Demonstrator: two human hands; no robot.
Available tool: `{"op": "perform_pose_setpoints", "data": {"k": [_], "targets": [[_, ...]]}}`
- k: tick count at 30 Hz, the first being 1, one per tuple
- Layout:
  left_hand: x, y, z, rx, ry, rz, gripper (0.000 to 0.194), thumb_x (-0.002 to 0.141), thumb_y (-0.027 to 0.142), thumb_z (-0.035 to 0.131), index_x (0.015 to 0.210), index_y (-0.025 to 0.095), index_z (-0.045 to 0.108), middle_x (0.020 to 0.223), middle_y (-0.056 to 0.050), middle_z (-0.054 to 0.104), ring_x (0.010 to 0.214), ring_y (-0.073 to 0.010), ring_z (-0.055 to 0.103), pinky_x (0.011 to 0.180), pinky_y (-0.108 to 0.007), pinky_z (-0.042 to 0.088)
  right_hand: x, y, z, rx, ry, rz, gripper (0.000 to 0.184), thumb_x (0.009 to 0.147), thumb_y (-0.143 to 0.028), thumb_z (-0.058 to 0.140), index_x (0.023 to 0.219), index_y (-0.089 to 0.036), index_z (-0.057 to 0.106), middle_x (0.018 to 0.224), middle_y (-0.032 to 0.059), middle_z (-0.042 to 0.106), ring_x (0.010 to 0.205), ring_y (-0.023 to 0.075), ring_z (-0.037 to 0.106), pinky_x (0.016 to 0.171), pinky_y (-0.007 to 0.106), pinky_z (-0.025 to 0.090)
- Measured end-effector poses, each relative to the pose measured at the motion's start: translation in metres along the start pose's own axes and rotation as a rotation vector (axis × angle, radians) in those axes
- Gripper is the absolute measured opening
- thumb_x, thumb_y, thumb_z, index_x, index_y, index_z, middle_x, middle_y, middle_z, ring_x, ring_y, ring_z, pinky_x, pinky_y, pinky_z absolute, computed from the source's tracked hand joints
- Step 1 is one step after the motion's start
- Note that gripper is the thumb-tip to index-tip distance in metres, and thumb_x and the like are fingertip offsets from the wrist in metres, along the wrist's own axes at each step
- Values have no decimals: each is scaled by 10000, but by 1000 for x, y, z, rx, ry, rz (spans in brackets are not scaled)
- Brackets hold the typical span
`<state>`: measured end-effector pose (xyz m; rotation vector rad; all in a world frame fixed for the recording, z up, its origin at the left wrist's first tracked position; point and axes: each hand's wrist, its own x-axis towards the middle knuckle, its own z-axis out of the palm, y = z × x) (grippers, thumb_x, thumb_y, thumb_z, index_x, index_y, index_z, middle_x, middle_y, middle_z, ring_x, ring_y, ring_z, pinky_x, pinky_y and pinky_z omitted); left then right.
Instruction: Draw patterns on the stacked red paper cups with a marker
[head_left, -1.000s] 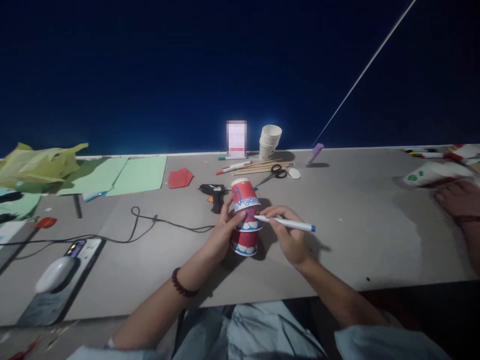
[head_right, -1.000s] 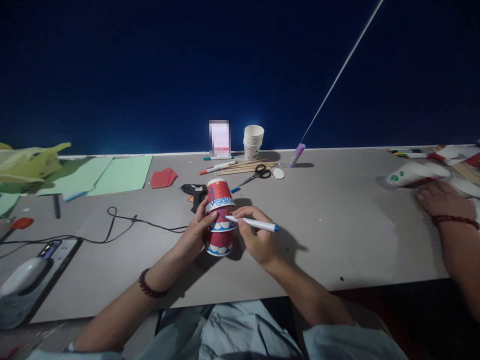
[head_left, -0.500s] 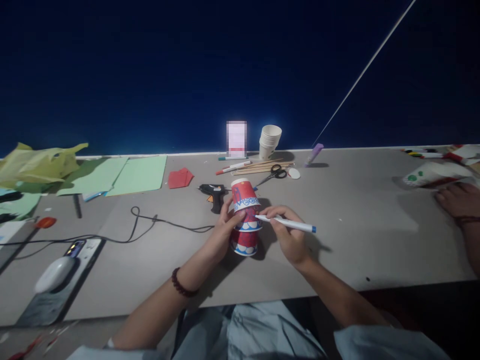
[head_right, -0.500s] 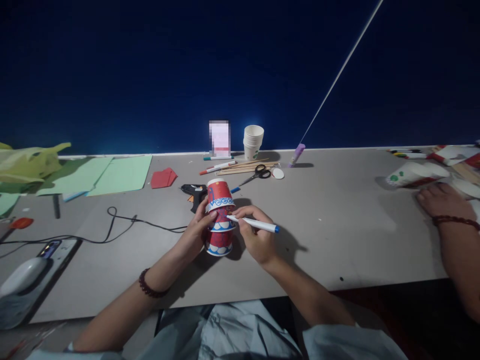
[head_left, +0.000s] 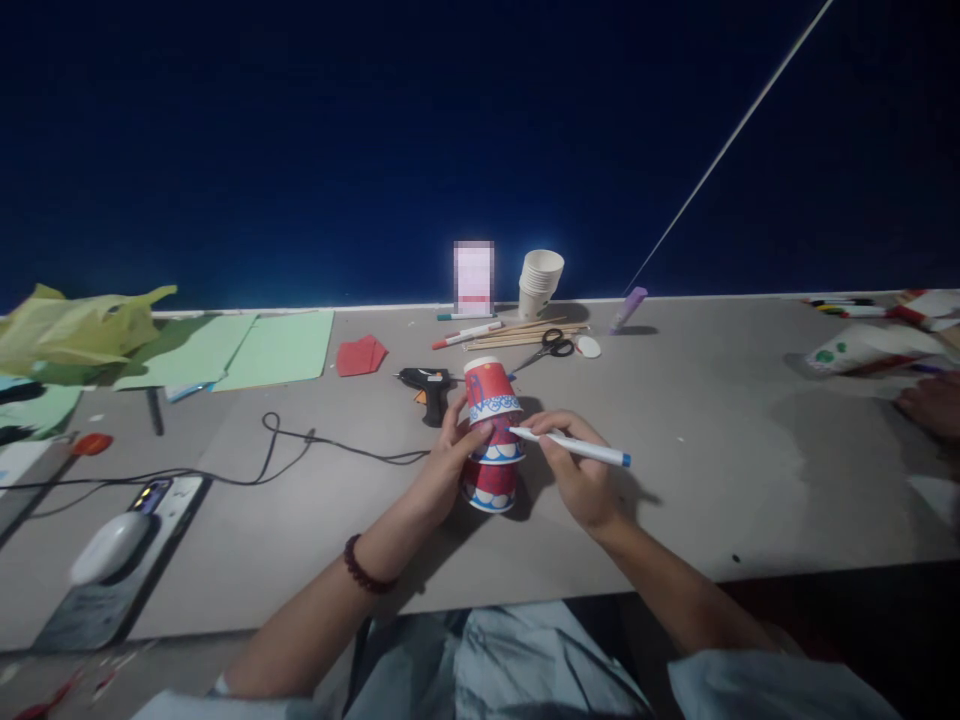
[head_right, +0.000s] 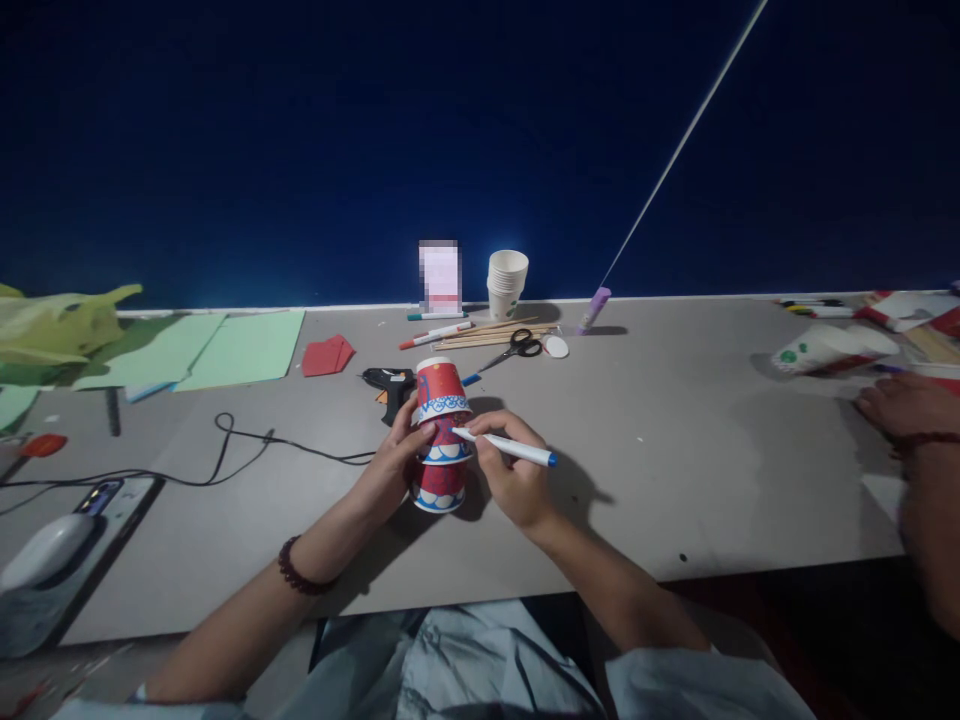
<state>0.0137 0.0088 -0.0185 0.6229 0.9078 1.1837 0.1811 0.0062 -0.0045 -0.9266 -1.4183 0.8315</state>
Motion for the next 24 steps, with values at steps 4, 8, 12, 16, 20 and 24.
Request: {"op": "perform_pose_setpoints", "data": {"k": [4, 8, 12, 16, 20, 24], "targets": [[0, 1, 1, -3, 1, -5, 710, 777, 361, 799, 1404, 276, 476, 1202, -89, 718, 1105, -281, 678, 970, -424, 505, 0, 0, 0, 22, 14, -1, 122, 886, -190, 584, 820, -240, 673, 849, 21, 720, 846, 199, 690, 806, 335, 545], [-1, 2, 1, -9, 0, -3, 718, 776, 345, 801, 1407, 270, 467, 1219, -95, 711, 1109, -285, 679, 949, -416, 518, 0, 2, 1, 36, 31, 26, 111, 874, -206, 584, 807, -243, 665, 843, 22, 722, 841, 206, 686, 797, 345, 549], [0, 1, 1, -11, 19, -7, 714, 764, 339, 812, 1392, 261, 482, 1211, -91, 716, 1113, -277, 677, 966, -412, 508, -1, 4, 1, 43, 47, 51, 102, 869, -225, 585, 809, -250, 663, 849, 25, 724, 849, 211, 686, 802, 356, 555], [0, 1, 2, -22, 25, -29, 635, 761, 356, 816, 1324, 232, 548, 1200, -92, 720, 1125, -266, 668, 982, -397, 500, -2, 4, 1, 80, 42, 58, 101, 862, -217, 582, 825, -252, 669, 870, 22, 726, 864, 209, 689, 813, 354, 555], [-1, 3, 4, -30, 21, -43, 568, 726, 370, 840, 1221, 199, 620, 1186, -104, 725, 1091, -277, 679, 965, -407, 514, -3, 4, 1, 80, 52, 72, 95, 867, -232, 574, 827, -250, 658, 873, 26, 722, 868, 216, 692, 815, 364, 559], [-2, 4, 5, -38, -21, -52, 514, 736, 386, 833, 1172, 185, 647, 1206, -119, 720, 1077, -271, 684, 979, -414, 509, -3, 6, 2, 98, 37, 75, 97, 876, -238, 570, 838, -256, 657, 873, 21, 720, 881, 216, 691, 828, 365, 561]]}}
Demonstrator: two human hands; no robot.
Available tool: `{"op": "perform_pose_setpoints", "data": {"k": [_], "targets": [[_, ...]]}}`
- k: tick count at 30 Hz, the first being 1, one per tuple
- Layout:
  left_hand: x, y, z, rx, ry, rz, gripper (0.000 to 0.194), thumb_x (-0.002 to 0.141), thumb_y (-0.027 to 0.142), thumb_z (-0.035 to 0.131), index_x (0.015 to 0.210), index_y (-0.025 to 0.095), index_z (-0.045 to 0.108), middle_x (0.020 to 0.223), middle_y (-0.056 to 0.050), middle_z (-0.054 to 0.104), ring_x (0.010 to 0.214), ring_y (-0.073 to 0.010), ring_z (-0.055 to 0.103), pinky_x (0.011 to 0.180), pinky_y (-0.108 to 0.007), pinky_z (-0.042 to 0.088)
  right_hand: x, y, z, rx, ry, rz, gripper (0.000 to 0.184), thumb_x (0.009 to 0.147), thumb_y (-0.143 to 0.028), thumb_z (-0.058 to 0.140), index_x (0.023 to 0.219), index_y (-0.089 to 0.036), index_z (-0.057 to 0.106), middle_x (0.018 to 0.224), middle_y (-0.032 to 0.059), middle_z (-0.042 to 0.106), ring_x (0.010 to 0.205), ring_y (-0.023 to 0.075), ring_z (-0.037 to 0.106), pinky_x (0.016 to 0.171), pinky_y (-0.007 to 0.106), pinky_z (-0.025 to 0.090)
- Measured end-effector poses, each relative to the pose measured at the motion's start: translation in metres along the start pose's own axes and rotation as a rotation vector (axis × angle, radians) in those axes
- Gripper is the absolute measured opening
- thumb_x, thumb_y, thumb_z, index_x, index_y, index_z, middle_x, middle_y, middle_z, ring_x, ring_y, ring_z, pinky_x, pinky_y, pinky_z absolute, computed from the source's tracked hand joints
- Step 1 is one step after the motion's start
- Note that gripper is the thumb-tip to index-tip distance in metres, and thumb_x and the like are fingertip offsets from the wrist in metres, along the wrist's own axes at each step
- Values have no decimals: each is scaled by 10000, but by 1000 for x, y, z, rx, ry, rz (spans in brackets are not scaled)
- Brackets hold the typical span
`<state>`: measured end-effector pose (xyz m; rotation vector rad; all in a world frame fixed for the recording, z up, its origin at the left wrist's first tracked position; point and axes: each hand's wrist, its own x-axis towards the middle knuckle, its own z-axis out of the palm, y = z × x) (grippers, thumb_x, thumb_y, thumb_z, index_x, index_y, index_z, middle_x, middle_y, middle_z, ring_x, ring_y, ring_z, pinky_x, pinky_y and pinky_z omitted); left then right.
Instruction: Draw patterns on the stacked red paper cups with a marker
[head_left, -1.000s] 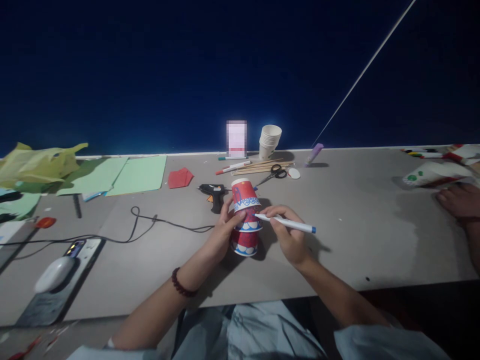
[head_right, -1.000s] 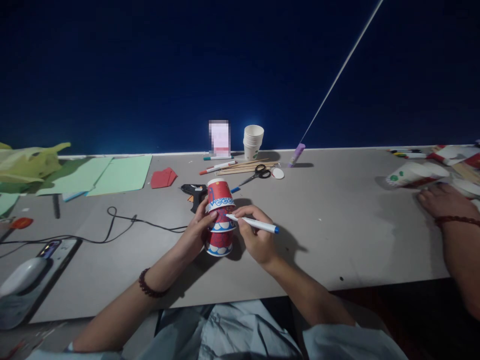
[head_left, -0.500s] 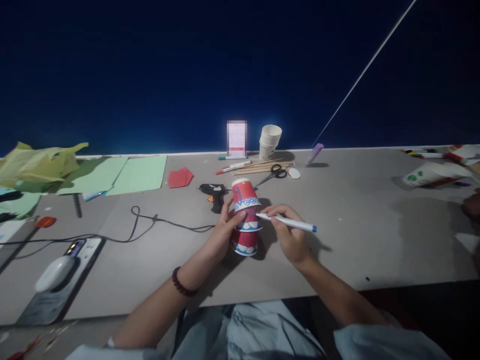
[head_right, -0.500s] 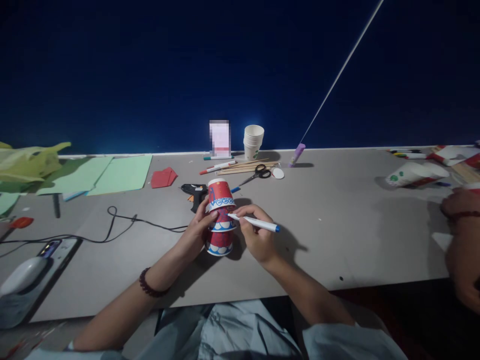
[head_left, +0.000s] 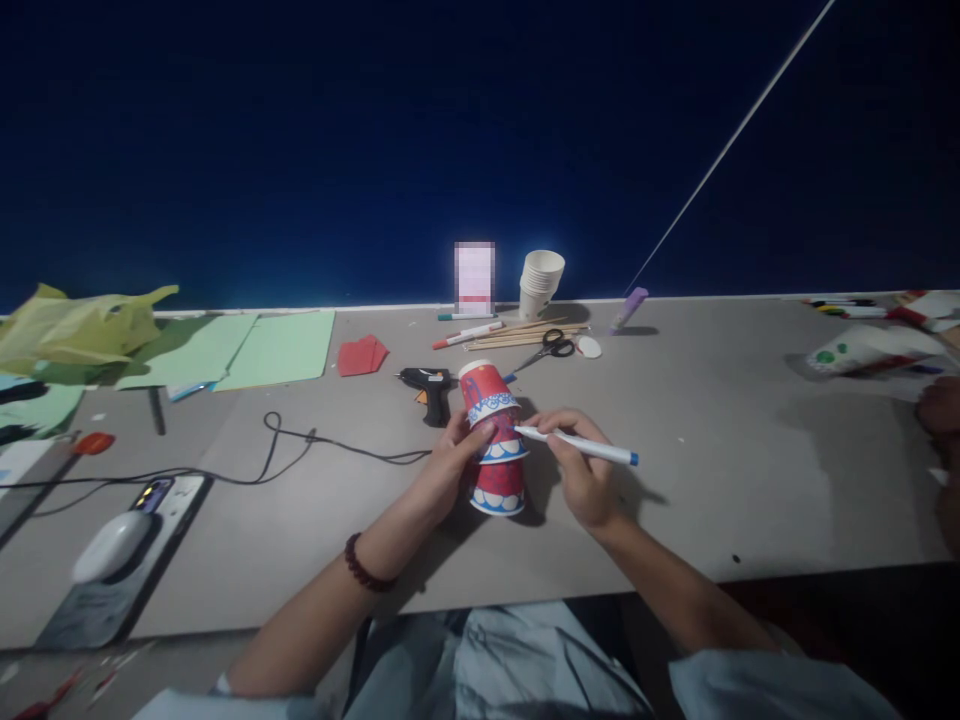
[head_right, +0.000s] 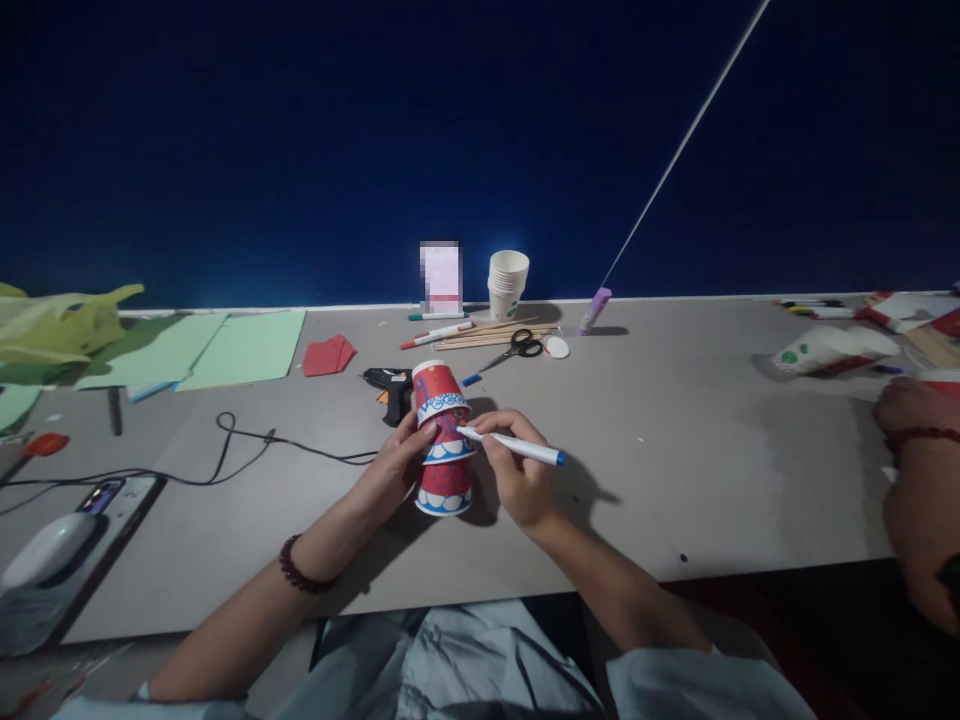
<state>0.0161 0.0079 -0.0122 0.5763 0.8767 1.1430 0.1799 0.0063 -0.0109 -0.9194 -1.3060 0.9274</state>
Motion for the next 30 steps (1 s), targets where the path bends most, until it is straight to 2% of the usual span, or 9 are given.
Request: {"op": "perform_pose_setpoints", "data": {"k": [7, 11, 17, 23, 30], "targets": [[0, 3, 2, 10, 37, 16, 533, 728, 408, 832, 1169, 184, 634, 1134, -113, 743, 1047, -281, 698, 959, -421, 525, -1, 2, 0, 28, 1, 3, 103, 879, -248, 577, 839, -248, 672, 862, 33, 714, 874, 216, 691, 825, 367, 560], [0, 5, 4, 7, 40, 28, 560, 717, 411, 837, 1178, 183, 613, 1159, -118, 736, 1014, -273, 708, 938, -417, 534, -1, -2, 0, 13, -34, 0, 91, 872, -260, 593, 825, -246, 669, 857, 32, 720, 851, 211, 692, 799, 354, 566], [0, 3, 2, 18, 31, 31, 548, 736, 404, 824, 1193, 192, 608, 1183, -116, 726, 1029, -267, 701, 960, -418, 514, 1, -9, -1, -49, -76, -28, 97, 882, -261, 602, 816, -240, 669, 844, 37, 723, 824, 210, 694, 771, 346, 569], [1, 2, 0, 25, 33, 39, 551, 749, 396, 819, 1213, 197, 598, 1123, -108, 742, 1012, -263, 707, 944, -407, 520, 2, -11, -1, -106, -88, -68, 111, 883, -222, 588, 819, -247, 675, 831, 31, 724, 809, 208, 697, 761, 346, 566], [2, 1, -1, 32, 41, 40, 561, 741, 400, 823, 1214, 195, 602, 1115, -108, 745, 1013, -272, 708, 962, -416, 512, 1, -11, -2, -52, -121, -54, 129, 885, -221, 576, 797, -240, 668, 837, 38, 724, 831, 214, 705, 787, 360, 568]]}}
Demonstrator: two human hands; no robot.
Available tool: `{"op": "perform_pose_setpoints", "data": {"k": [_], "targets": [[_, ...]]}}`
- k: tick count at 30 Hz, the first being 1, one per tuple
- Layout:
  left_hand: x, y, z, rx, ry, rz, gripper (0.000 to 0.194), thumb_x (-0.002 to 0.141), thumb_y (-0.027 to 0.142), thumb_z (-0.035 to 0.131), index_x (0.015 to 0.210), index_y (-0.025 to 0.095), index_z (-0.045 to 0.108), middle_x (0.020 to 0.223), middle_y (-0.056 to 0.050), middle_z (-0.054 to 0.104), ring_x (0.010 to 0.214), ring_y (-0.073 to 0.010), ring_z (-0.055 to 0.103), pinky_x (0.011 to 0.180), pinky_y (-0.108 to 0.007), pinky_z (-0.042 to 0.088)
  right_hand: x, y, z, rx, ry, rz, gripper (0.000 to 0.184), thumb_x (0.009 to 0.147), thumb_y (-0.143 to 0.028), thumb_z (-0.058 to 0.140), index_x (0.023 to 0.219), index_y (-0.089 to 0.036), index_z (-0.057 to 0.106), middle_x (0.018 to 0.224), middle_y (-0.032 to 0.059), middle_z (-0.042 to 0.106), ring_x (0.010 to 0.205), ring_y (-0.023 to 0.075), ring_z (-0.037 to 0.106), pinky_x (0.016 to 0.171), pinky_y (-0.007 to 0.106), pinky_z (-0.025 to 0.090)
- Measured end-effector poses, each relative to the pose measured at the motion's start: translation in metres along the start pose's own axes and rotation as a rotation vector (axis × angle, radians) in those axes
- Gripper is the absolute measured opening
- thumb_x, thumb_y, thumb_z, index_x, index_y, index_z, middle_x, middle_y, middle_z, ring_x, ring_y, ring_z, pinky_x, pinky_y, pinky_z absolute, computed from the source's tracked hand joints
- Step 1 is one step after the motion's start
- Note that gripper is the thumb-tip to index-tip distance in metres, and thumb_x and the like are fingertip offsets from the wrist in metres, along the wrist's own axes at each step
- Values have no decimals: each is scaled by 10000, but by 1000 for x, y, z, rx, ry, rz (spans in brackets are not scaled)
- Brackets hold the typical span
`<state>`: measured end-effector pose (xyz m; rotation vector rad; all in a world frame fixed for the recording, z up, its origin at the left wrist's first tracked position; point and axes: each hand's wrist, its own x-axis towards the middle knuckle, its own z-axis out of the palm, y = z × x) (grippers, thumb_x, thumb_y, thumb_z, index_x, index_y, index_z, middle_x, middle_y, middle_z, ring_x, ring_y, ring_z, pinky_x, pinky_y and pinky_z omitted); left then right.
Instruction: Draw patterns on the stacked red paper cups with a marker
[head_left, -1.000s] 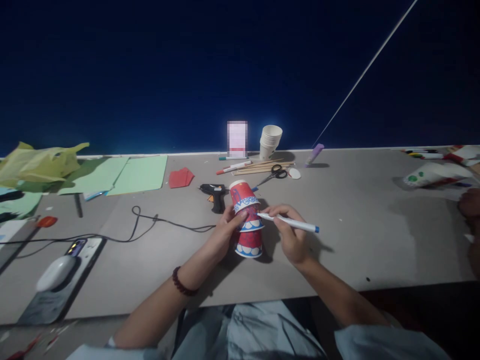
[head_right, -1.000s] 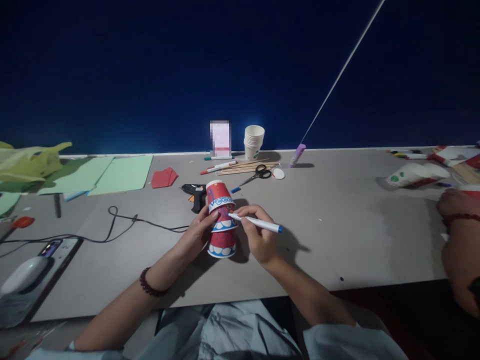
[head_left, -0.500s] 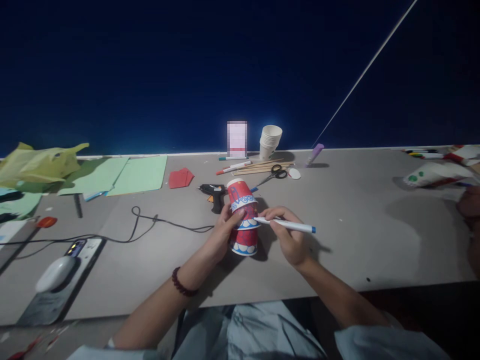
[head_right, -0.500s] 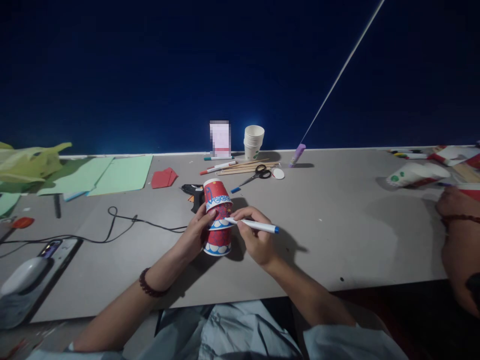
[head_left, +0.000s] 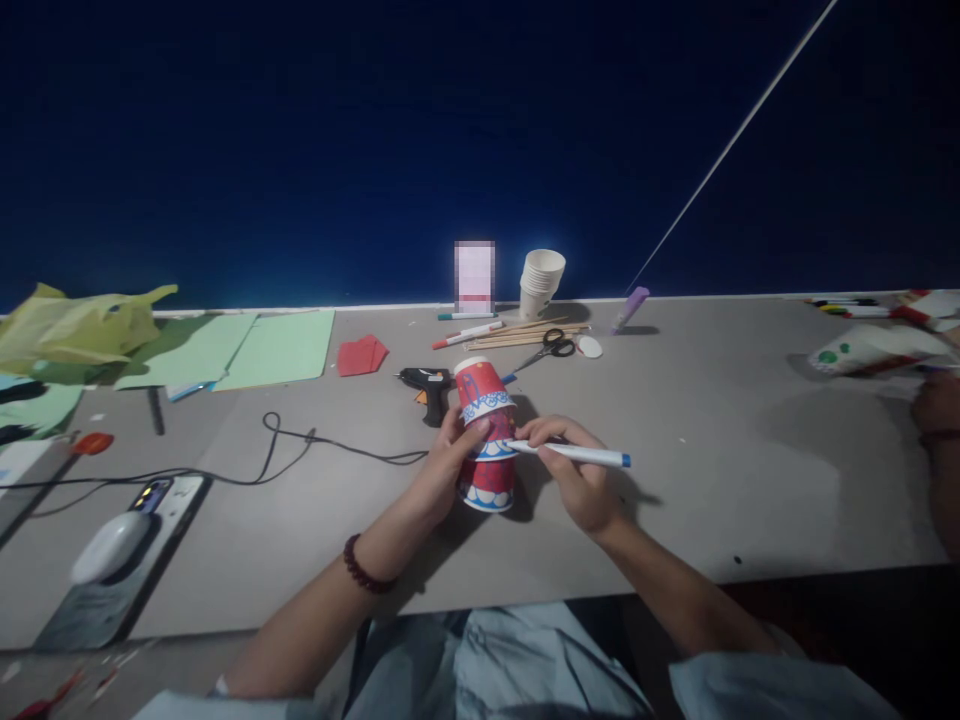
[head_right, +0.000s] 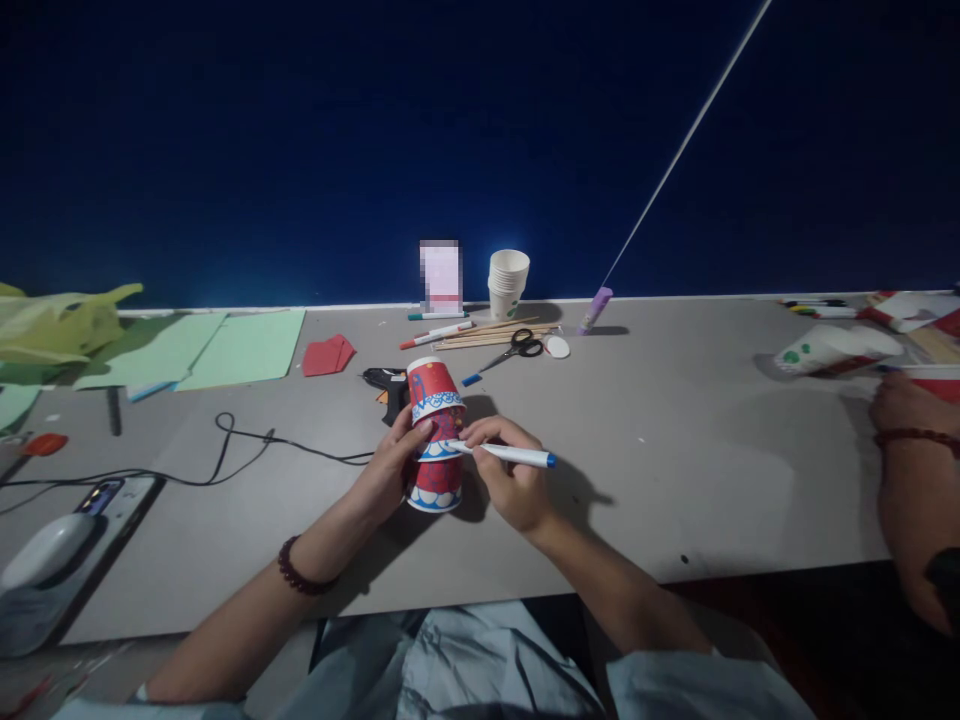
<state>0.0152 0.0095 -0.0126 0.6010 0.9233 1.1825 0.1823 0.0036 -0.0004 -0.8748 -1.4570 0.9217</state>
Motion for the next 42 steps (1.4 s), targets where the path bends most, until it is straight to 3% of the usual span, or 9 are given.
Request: {"op": "perform_pose_setpoints", "data": {"k": [25, 34, 42], "targets": [[1, -1, -2, -27, -1, -32, 554, 764, 368, 811, 1238, 187, 589, 1116, -115, 745, 977, -254, 715, 914, -394, 529, -2, 5, 0, 88, 13, 13, 127, 872, -190, 586, 790, -221, 678, 859, 45, 719, 837, 205, 696, 793, 344, 556], [-1, 0, 1, -33, -36, -2, 525, 773, 366, 797, 1225, 184, 603, 1199, -122, 724, 1005, -246, 705, 941, -393, 523, -2, 6, 1, 66, 33, 15, 121, 879, -210, 584, 803, -228, 676, 848, 42, 726, 829, 207, 692, 778, 345, 559], [-2, 2, 1, -30, -29, -22, 492, 804, 353, 777, 1235, 198, 596, 1132, -102, 746, 980, -238, 715, 907, -377, 533, -2, 8, 1, 100, 25, 23, 137, 857, -183, 566, 779, -226, 670, 859, 42, 724, 840, 205, 692, 795, 353, 555]]}}
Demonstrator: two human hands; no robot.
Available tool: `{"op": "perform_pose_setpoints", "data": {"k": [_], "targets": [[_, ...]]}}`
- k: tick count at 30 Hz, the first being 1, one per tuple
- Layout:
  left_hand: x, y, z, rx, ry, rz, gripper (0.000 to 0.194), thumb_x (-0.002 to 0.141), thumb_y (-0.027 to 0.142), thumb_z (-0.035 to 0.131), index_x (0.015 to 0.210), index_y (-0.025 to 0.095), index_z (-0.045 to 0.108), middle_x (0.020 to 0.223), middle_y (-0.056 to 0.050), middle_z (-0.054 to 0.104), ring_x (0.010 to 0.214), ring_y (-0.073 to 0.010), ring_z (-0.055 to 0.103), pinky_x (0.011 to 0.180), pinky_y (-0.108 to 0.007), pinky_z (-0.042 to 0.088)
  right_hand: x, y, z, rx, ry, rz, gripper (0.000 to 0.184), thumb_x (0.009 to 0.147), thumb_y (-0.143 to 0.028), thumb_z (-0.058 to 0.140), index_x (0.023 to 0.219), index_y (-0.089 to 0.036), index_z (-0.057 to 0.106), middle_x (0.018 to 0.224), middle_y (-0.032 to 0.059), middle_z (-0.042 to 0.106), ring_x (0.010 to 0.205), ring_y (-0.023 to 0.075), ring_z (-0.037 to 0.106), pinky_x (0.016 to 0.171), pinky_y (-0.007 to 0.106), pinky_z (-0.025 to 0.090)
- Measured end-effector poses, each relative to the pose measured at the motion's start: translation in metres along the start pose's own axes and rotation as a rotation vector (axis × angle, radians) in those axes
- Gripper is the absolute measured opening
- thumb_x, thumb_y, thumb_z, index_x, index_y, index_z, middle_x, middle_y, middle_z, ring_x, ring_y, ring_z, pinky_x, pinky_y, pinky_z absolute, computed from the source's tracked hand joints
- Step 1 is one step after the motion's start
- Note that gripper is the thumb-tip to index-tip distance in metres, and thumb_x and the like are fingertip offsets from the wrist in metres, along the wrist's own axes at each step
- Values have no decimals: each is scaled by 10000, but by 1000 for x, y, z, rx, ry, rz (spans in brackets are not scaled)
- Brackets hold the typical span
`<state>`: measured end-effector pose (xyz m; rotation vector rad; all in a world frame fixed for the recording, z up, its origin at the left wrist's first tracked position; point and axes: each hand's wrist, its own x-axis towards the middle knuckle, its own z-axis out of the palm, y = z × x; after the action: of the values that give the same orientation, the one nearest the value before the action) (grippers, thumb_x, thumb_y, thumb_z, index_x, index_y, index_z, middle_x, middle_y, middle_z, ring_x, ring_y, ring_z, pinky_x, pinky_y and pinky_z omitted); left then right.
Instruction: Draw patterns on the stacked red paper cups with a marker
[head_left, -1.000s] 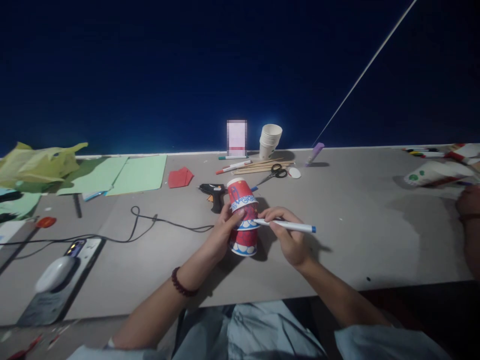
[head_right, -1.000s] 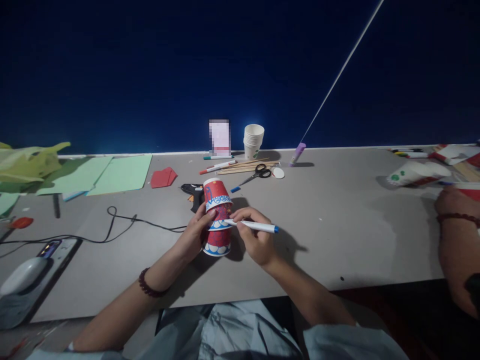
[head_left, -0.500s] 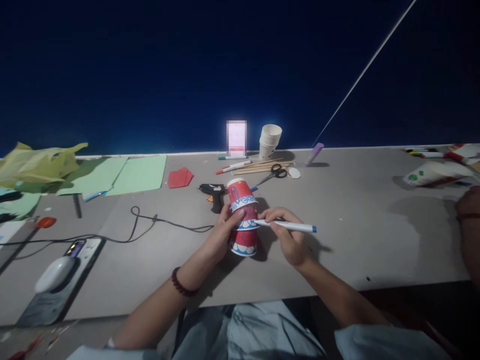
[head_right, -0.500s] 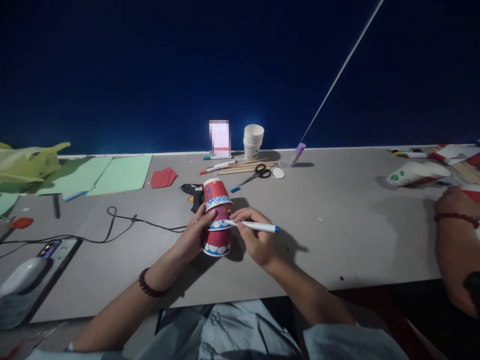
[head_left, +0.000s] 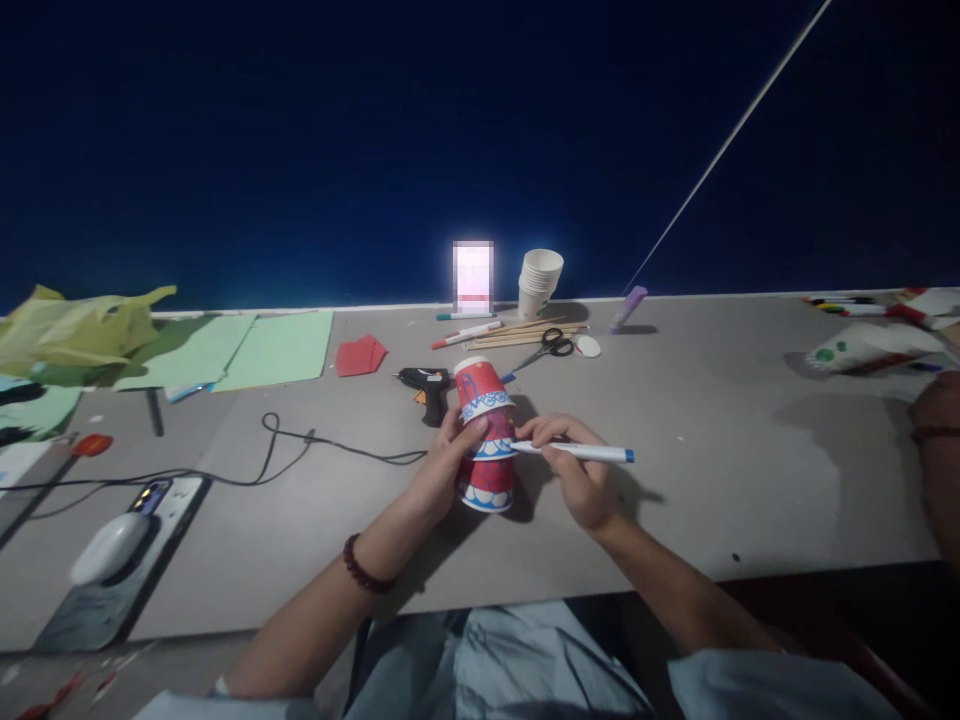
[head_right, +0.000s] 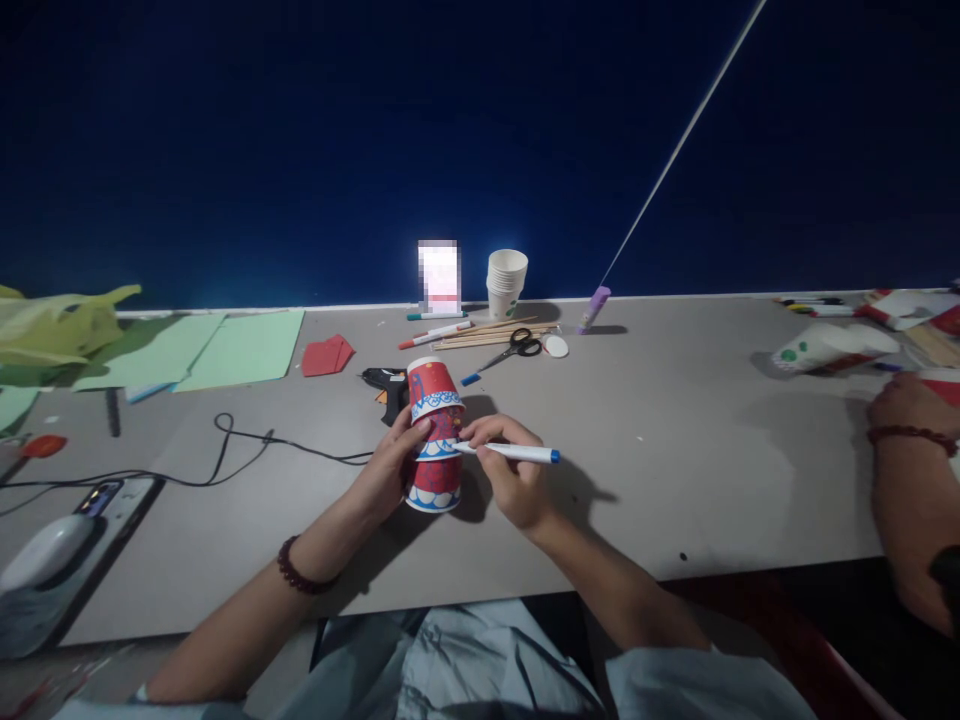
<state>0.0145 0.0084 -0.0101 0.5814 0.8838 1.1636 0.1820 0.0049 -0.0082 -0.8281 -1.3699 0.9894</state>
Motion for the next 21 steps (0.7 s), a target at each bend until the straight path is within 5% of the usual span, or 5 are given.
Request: {"op": "perform_pose_setpoints", "data": {"k": [21], "targets": [[-1, 2, 2, -18, 15, 7, 482, 766, 359, 807, 1179, 201, 617, 1082, -95, 755, 972, -262, 720, 925, -405, 534, 0, 0, 1, 13, 40, 33, 110, 843, -183, 587, 777, -222, 667, 844, 40, 732, 831, 214, 700, 785, 361, 556]]}}
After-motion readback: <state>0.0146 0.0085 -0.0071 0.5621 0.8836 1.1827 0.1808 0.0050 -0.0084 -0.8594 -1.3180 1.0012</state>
